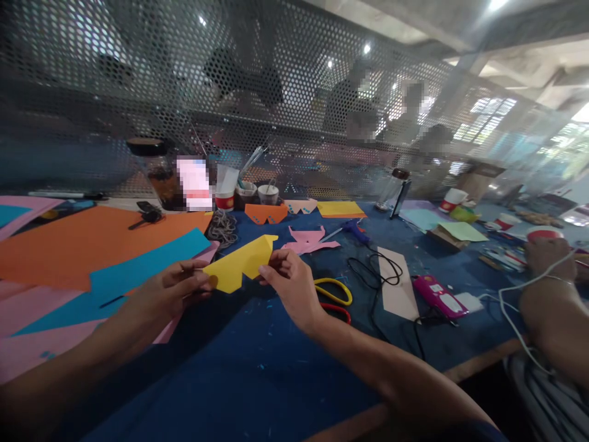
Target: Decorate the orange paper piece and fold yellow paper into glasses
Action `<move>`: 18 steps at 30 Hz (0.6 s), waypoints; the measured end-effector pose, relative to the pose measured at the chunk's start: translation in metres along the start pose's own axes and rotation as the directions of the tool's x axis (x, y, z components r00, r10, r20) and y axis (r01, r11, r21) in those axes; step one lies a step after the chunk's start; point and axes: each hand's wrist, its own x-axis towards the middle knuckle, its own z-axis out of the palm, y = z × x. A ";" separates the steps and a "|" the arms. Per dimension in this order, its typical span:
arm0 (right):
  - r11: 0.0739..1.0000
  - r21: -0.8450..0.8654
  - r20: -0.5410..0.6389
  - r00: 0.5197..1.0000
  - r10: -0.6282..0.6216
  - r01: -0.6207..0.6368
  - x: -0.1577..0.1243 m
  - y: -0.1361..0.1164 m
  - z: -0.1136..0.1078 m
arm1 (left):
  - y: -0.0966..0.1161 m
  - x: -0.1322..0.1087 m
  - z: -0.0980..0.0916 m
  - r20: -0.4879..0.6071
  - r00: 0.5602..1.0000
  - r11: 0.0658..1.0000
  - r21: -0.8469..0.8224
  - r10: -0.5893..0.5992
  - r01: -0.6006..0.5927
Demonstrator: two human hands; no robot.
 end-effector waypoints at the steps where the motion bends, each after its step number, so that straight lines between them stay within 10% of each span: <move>1: 1.000 0.002 0.005 1.000 0.002 -0.002 0.000 0.001 0.000 | -0.002 0.000 0.000 0.013 1.000 0.999 -0.032 -0.019 0.020; 18: 0.997 -0.066 0.027 0.999 0.040 -0.038 0.001 0.009 -0.003 | 0.001 0.000 -0.004 0.054 0.998 1.000 -0.011 -0.014 0.015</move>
